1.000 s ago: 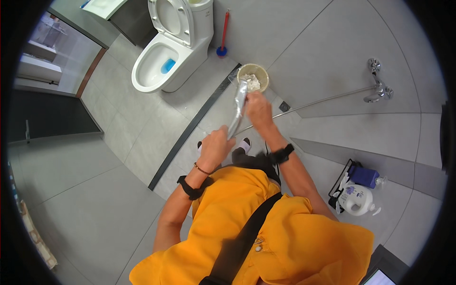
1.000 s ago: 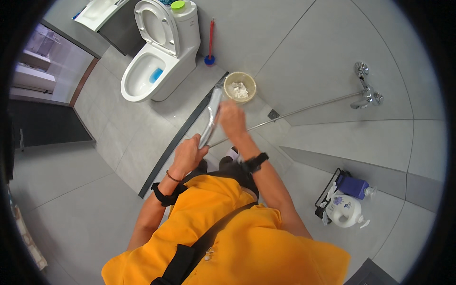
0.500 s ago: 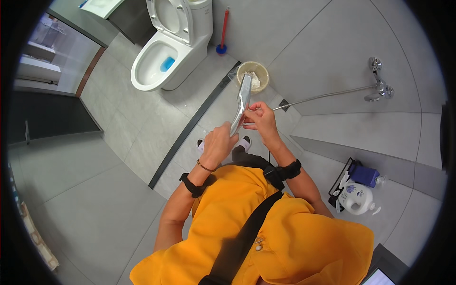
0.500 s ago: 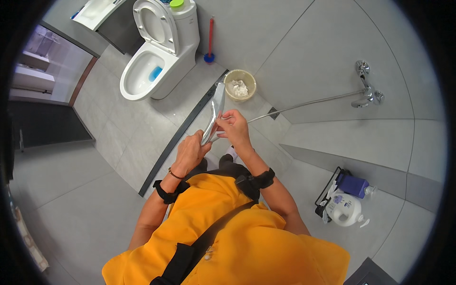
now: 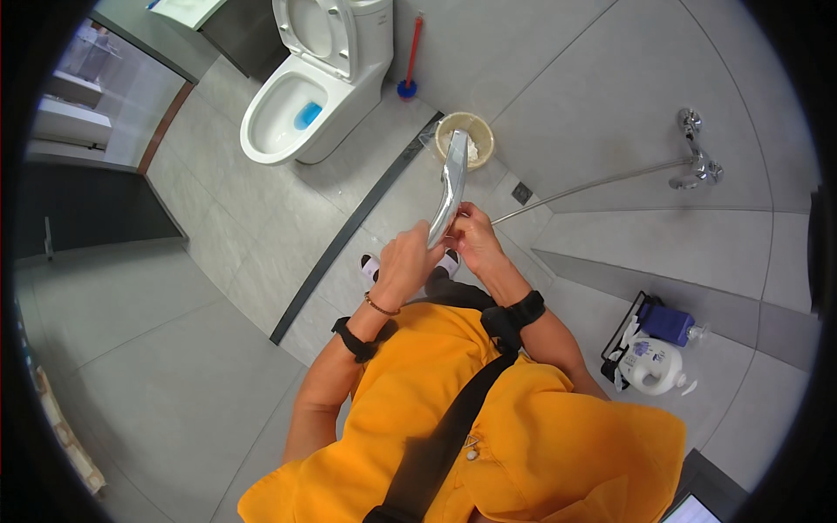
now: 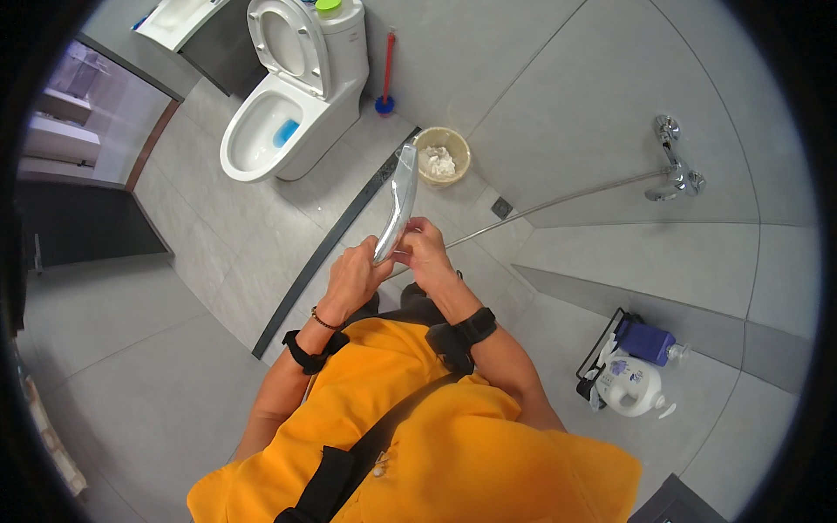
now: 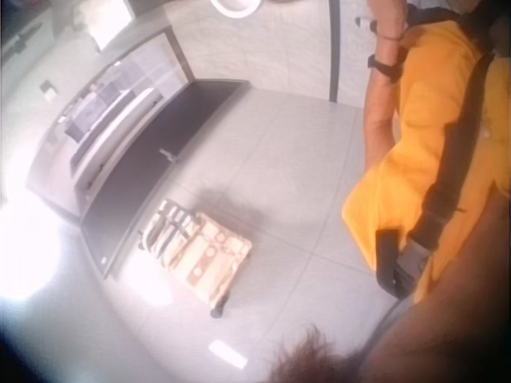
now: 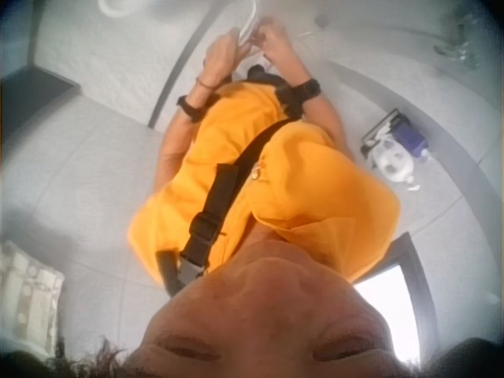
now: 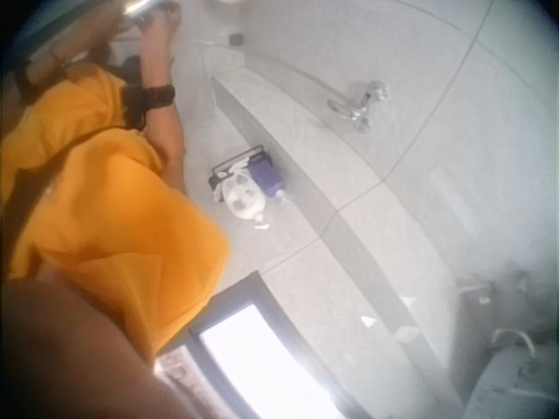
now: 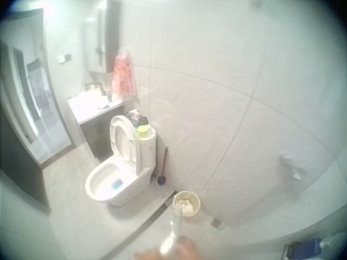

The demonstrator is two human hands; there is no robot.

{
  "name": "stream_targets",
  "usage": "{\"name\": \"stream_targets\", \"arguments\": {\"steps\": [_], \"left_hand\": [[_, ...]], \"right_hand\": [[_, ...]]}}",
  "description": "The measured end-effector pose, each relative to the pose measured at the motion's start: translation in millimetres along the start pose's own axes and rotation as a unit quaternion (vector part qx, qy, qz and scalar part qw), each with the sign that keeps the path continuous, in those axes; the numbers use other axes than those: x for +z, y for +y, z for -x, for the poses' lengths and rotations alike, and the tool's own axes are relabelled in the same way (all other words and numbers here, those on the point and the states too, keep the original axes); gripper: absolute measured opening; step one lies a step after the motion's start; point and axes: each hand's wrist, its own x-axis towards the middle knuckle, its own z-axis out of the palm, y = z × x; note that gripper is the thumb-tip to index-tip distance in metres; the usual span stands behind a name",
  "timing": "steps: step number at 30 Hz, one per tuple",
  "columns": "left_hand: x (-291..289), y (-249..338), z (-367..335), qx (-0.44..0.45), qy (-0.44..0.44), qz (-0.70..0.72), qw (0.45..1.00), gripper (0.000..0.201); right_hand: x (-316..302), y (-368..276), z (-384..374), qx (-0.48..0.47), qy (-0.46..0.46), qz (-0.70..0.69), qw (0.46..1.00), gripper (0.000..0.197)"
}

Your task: Cleaning the toilet bowl and shower head.

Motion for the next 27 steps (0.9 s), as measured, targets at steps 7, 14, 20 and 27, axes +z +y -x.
{"name": "stream_targets", "arguments": {"steps": [7, 14, 20, 27], "left_hand": [[3.5, -4.5, 3.0, -0.007, 0.023, -0.042, 0.999, 0.027], [3.1, -1.2, 6.9, 0.007, 0.025, -0.082, 0.996, 0.026], [4.1, 3.5, 7.5, 0.015, 0.007, -0.048, 0.999, 0.025], [3.6, 0.8, 11.7, 0.014, 0.016, -0.071, 0.997, 0.026]], "right_hand": [[-2.2, -17.1, 9.5, 0.046, -0.144, -0.143, 0.978, 0.019], [2.3, -13.6, 11.9, 0.0, -0.128, -0.093, 0.987, 0.018], [-2.1, -2.9, 11.9, -0.024, -0.083, 0.027, 0.996, 0.032], [-4.1, -24.8, 14.3, -0.081, 0.045, 0.063, 0.994, 0.03]]}}
